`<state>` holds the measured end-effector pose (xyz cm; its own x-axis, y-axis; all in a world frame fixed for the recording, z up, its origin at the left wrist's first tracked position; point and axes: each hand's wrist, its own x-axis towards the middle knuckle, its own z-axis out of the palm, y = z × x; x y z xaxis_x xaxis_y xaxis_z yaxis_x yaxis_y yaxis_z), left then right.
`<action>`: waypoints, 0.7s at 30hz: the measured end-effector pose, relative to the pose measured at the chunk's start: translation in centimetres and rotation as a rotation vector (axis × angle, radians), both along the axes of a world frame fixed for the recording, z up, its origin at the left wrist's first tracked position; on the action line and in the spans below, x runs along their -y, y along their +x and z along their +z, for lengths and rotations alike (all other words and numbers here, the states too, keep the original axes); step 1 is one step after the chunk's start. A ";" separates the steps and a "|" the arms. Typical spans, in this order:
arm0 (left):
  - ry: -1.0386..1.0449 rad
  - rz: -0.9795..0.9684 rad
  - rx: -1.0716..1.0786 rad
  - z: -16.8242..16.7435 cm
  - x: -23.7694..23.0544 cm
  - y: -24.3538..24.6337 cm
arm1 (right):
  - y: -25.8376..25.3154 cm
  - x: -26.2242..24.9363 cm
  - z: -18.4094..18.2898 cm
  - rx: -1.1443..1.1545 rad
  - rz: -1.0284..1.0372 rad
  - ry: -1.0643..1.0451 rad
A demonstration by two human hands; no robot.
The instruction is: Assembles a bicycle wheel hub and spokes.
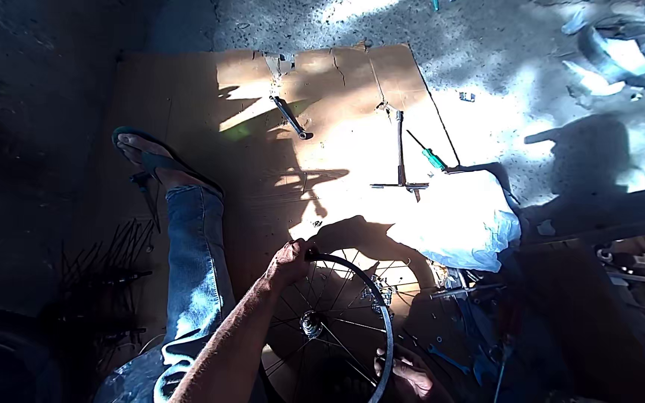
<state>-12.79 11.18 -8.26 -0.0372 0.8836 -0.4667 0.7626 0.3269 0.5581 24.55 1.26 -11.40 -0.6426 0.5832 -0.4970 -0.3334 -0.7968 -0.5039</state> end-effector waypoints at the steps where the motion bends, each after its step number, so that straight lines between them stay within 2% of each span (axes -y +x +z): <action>1: -0.015 0.006 0.020 0.2 -0.1 0.0 | 0.1 0.0 -0.2 -0.004 0.012 0.010; 7: -0.051 -0.014 -0.035 0.9 -0.6 1.5 | 0.0 0.1 -0.2 -0.012 -0.005 -0.009; 10: 0.037 -0.124 -0.065 1.2 -1.0 3.0 | -0.2 0.0 -0.1 -0.048 -0.020 -0.027; 14: 0.010 -0.217 -0.075 1.6 -2.1 4.3 | -0.1 -0.1 0.2 -0.035 0.010 -0.030; 21: 0.030 -0.159 -0.042 1.8 -2.2 4.3 | -0.2 -0.2 0.3 -0.017 0.002 -0.038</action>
